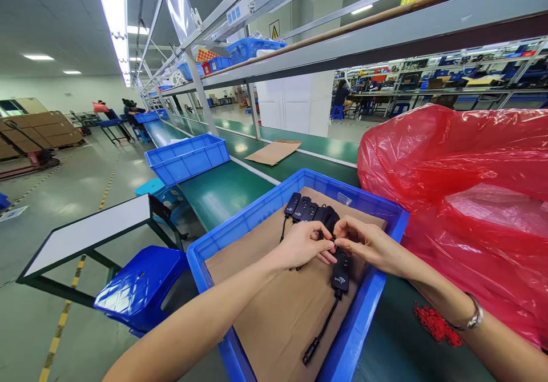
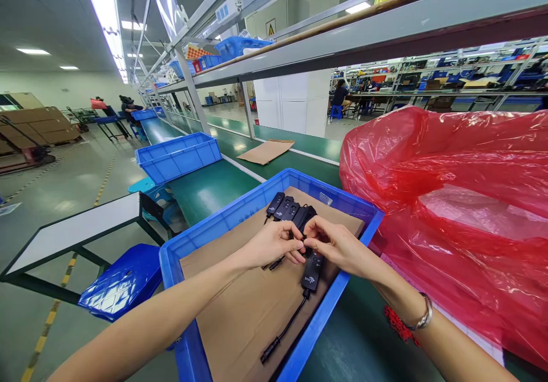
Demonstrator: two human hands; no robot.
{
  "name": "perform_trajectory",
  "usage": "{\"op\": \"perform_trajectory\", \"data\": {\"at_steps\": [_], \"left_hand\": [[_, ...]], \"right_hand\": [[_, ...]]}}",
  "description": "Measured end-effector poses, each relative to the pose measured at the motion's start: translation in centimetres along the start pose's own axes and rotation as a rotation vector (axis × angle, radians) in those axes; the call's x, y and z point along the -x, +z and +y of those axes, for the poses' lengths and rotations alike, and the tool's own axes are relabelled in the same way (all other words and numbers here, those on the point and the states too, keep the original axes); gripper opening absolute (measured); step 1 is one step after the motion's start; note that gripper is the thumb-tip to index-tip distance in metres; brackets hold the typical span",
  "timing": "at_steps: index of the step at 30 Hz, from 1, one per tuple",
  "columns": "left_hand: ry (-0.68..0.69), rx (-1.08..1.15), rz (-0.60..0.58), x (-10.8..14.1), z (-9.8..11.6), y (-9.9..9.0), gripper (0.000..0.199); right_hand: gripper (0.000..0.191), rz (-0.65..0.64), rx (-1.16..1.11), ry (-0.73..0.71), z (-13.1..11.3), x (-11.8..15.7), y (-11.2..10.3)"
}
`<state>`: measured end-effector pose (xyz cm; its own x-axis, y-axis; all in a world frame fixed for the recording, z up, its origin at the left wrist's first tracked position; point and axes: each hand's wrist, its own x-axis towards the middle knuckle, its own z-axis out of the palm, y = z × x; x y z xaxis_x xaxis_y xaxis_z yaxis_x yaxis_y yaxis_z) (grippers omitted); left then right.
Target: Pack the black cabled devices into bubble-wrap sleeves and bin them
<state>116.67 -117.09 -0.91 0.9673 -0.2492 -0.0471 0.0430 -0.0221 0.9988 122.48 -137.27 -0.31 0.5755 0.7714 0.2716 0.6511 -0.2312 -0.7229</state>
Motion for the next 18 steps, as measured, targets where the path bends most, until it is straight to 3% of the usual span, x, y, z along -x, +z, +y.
{"op": "perform_trajectory", "data": {"at_steps": [6,10,13,18], "left_hand": [[0.006,0.054,-0.005,0.3,-0.4,-0.1,0.04],[-0.001,0.098,-0.137,0.6,-0.3,-0.7,0.052],[0.047,0.133,-0.196,0.6,-0.1,-1.4,0.056],[0.064,0.076,-0.085,0.1,-0.2,-1.8,0.062]], "right_hand": [[0.031,-0.119,-0.077,0.007,-0.3,-0.3,-0.5],[0.03,-0.155,-0.113,0.019,-0.2,-0.5,-0.6],[0.035,-0.102,-0.185,0.046,0.1,-0.4,-0.6],[0.04,0.039,-0.295,0.094,0.6,-0.6,-0.5]]}}
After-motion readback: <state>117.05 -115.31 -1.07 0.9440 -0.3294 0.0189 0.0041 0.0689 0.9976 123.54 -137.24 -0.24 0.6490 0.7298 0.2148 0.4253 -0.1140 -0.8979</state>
